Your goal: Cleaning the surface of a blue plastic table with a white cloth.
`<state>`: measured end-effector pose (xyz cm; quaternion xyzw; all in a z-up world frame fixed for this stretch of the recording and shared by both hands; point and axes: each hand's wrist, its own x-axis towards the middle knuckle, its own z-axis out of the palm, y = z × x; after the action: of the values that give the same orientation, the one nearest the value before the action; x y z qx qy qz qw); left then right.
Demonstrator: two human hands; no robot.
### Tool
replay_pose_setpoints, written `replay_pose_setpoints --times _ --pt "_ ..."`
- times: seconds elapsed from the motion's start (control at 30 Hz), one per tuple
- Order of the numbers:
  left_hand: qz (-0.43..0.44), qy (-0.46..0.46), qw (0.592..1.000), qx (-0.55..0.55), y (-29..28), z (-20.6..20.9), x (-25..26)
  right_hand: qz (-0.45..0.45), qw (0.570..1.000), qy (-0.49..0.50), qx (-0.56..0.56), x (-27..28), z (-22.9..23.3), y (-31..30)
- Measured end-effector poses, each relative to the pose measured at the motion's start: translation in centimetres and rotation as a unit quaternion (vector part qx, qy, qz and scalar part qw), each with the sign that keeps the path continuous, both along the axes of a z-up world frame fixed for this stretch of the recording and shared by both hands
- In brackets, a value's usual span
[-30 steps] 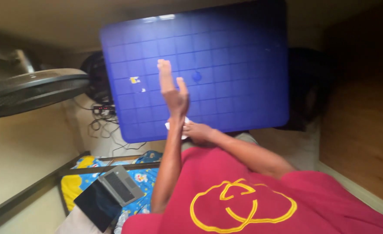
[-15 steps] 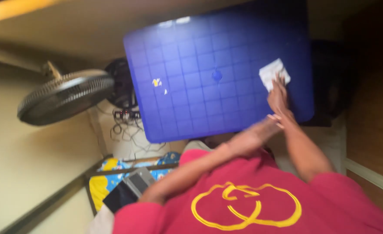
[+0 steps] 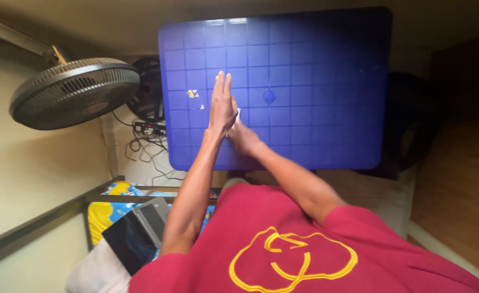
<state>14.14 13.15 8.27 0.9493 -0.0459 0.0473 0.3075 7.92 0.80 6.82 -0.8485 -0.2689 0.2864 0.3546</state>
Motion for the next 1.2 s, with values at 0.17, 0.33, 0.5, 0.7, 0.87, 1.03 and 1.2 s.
replay_pose_setpoints --times 0.17,0.33,0.5,0.7,0.87,1.03,1.2 --pt "-0.007 -0.001 0.998 -0.066 -8.1 -3.9 -0.7 0.117 0.987 -0.113 -0.003 -6.2 -7.4 -8.2" --pt "-0.092 -0.018 0.991 -0.095 -13.8 -7.7 -4.5 -0.029 0.999 -0.009 -0.014 -5.4 -4.4 -18.9" --pt "-0.199 0.123 0.971 -0.046 -10.8 -5.7 -7.3 -0.151 0.965 -0.199 -0.084 -0.8 -6.3 -26.1" --pt "-0.025 0.174 0.953 -0.245 2.7 -11.0 -4.7 -0.218 0.948 -0.220 -0.070 11.2 -8.4 -20.0" --pt "-0.036 0.038 0.994 0.100 13.0 -7.2 -2.0 -0.168 0.962 -0.216 0.006 15.7 -13.2 -7.2" --pt "0.055 0.075 0.994 0.052 11.6 -3.2 -0.7 -0.026 0.981 -0.187 -0.043 11.1 -11.5 2.4" --pt "0.087 0.033 0.995 -0.026 3.7 -7.9 -1.8 -0.067 0.993 0.083 0.045 1.9 -4.7 2.1"
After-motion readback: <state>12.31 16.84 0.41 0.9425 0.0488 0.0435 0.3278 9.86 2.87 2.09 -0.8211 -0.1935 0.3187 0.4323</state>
